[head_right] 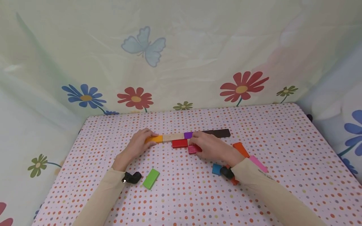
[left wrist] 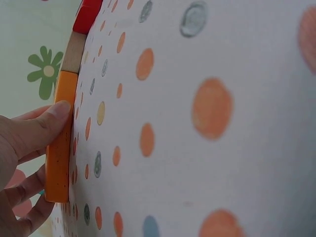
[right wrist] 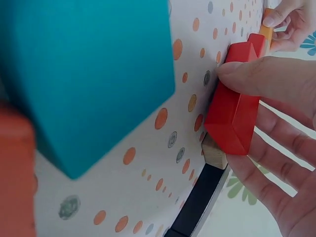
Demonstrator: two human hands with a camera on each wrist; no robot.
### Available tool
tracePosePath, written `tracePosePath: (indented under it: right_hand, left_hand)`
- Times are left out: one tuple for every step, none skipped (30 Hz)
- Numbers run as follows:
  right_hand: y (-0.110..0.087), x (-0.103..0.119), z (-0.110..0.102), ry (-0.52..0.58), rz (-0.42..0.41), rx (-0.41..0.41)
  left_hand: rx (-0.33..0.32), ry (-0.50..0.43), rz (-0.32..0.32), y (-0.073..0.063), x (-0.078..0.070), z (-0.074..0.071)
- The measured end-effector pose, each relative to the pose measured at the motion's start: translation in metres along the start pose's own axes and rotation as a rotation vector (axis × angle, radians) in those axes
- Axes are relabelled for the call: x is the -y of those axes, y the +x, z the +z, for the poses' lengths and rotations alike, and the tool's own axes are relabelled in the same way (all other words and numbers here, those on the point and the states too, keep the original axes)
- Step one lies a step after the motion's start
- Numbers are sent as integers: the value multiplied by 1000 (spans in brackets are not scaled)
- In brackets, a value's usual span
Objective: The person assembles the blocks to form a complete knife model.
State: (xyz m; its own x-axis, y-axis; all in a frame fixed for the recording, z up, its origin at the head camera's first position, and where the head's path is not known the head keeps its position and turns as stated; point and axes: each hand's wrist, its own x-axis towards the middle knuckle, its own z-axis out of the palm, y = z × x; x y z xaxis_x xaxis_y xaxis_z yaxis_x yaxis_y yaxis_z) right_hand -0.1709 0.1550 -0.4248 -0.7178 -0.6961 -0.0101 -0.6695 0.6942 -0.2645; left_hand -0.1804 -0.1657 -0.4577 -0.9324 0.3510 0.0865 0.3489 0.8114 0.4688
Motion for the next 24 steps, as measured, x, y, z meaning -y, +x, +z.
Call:
tracePosePath:
  right_hand:
    - [0,0,0,-4,-4,-1]
    - [0,0,1,-8,-7,-2]
    - [0,-1,1,-9,-9,-3]
    - [1,-1,2,-9,-9,-4]
    - [0,-1,2,-7,-9,-5]
    - [0,-1,2,-3,-8,-6]
    - [0,-2,2,1,-7,-7]
    - [0,-2,2,5,-6,-7]
    - [0,-2,2,9,-5,-7]
    - [0,-2,2,11,-5,-8]
    - [0,-2,2,11,-6,-7]
    - [0,-2,2,11,-6,-6]
    - [0,-1,2,11,-5,-5]
    - [0,-1,2,9,-3,-4]
    - [0,-1,2,7,-2,-2]
    - [0,0,2,5,0,-2]
    - [0,1,2,4,3,-2]
    - [0,2,3,0,-2,-5]
    - [0,4,3,2,-10,-12]
    - [1,6,3,8,-28,-22]
    - [3,9,4,18,-54,-34]
    - [4,13,4,31,-79,-43]
    - [7,18,5,41,-110,-47]
    - [10,24,5,43,-151,-51]
  left_hand:
    - [1,-2,-1,0,0,0]
    - [2,-3,-2,0,0,0]
    - [-2,0,1,0,0,0]
    - [-1,0,1,0,-1,0]
    - [0,0,0,0,-1,0]
    - [3,-2,-4,0,-1,0]
    - [4,-1,-6,0,-1,0]
    - [4,0,-8,0,-1,0]
    - [4,0,-10,0,-1,0]
    - [5,-1,-13,0,-1,-1]
    - [2,-1,-13,0,-2,-1]
    - [-1,-1,-12,0,-2,-1]
    - [-4,-2,-12,-1,-2,-1]
    - [-7,-1,-11,-1,-2,-1]
    - [-11,1,-9,-1,-2,0]
    - [-12,2,-8,-1,-2,0]
    - [-12,1,-8,-1,-3,0]
    - [-11,1,-9,-1,-3,0]
    - [-8,0,-9,-1,-2,0]
    - [-8,-2,-9,-1,-2,0]
    - [-6,-3,-9,-1,-2,0]
    - [-6,-3,-8,-1,-2,0]
    - [-7,-3,-7,-1,-2,0]
    - [-8,-2,-5,0,-2,0]
